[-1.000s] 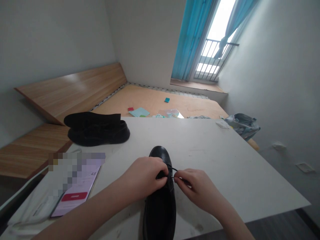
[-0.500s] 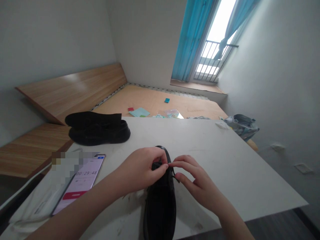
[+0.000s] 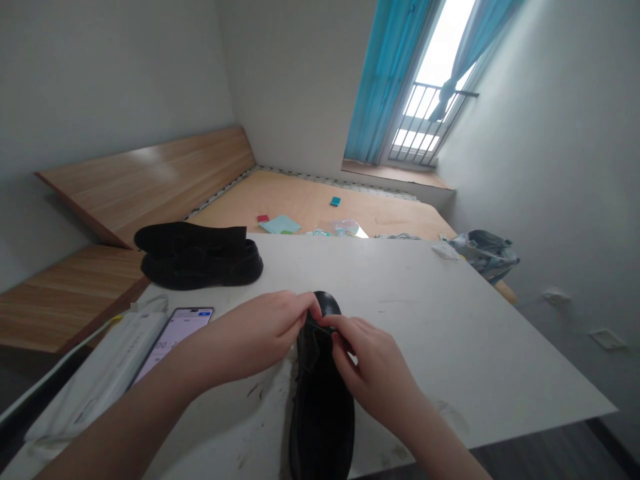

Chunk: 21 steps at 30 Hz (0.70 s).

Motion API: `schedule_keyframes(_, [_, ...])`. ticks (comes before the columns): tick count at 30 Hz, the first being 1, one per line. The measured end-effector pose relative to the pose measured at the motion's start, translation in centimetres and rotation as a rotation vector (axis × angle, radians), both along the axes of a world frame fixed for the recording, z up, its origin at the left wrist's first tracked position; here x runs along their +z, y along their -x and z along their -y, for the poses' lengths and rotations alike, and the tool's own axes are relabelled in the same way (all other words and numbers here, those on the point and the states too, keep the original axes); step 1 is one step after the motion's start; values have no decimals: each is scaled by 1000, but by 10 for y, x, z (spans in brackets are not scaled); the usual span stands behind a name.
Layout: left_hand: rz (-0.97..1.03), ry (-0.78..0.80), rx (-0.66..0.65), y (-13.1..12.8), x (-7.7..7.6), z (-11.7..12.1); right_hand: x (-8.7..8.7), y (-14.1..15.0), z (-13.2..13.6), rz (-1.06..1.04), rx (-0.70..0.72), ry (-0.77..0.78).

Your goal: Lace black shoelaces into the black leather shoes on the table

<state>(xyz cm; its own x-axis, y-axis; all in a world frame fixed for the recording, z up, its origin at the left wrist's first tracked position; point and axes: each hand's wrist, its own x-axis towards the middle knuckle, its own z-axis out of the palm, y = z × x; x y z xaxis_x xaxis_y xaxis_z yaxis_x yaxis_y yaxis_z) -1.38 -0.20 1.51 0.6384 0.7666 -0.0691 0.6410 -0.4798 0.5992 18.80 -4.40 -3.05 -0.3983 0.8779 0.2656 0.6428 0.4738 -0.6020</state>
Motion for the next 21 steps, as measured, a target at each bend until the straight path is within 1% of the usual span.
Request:
schedule_keyframes(1, [-18,-1,-8,1,-3,-1,-4,2,0,61,-8,-35])
schedule_keyframes(4, [-98,-16,-11,3,-10,-1,-12,7,0,210,-16,-69])
schedule_keyframes(7, [-205,-17,-4,1,-20,0,-15,11,-1,287,-23,-86])
schedule_keyframes(10, [-254,-1,7,-6,-29,1,-17,14,-2,276,-51,-65])
schedule_keyframes(13, [-252,15,70,-14,-35,1,-21,15,-3,222,-87,-21])
schedule_keyframes(18, [-270,16,129,-22,-38,3,-27,17,-2,132,-131,18])
schedule_keyframes(21, [-293,17,154,-26,-38,5,-28,17,-2,103,-132,25])
